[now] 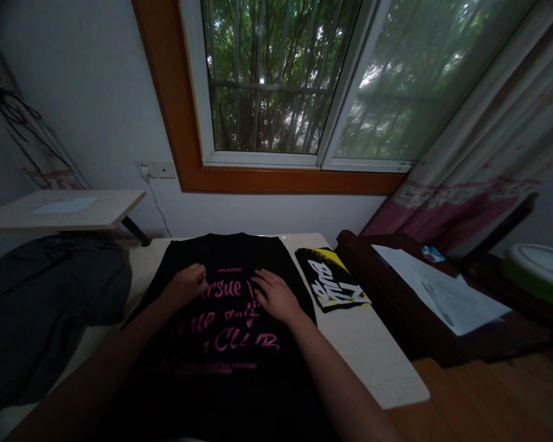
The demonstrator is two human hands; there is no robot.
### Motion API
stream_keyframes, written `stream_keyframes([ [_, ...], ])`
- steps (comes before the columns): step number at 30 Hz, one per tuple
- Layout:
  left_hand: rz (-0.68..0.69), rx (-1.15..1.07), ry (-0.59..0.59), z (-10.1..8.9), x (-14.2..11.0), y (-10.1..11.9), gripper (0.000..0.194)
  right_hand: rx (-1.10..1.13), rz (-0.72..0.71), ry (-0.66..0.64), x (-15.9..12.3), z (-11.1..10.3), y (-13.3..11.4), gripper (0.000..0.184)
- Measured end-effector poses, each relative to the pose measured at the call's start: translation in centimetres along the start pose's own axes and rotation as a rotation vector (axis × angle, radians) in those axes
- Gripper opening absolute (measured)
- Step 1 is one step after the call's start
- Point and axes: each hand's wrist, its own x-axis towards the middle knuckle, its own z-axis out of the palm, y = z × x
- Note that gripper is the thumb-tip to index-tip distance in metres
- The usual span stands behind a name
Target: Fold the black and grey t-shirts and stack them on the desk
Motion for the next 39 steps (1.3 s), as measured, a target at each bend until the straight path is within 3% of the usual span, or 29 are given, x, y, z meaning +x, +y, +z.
stream_keyframes([
  [6,0.026,-0.095,-0.085,0.0,-0.4,-1.0,0.015,0.002,0.017,-0.002,0.0,-0.2,-0.2,0.040],
  [11,0.047,-0.001,0.090,0.4,-0.5,-2.3,0.026,0.026,0.004,0.019,-0.1,-0.4,-0.4,0.037],
  [14,-0.019,0.126,0.159,0.2,-0.5,-4.2,0.023,0.029,0.014,0.056,-0.1,-0.9,-0.6,0.034],
  [16,-0.100,0.188,0.169,-0.2,-0.8,-5.9,0.021,-0.008,0.078,0.119,-0.2,-1.6,-0.5,0.032],
  [20,-0.273,0.214,0.137,-0.9,-2.3,-9.4,0.029,-0.204,0.347,0.245,-1.2,-3.2,0.7,0.030],
  [24,-0.300,0.179,0.052,-1.1,-4.4,-11.8,0.036,-0.330,0.499,0.166,-3.6,-4.1,2.2,0.033],
  [29,-0.368,-0.050,-0.029,-0.7,-6.0,-12.9,0.037,-0.368,0.587,0.084,-5.8,-4.3,2.2,0.039],
  [35,-0.361,-0.207,-0.059,-0.7,-6.1,-12.9,0.044,-0.175,0.798,-0.050,-4.9,-4.7,1.9,0.060],
  [39,-0.359,-0.263,-0.072,-0.9,-6.4,-13.0,0.046,-0.135,0.825,-0.088,-4.5,-4.8,2.3,0.051],
])
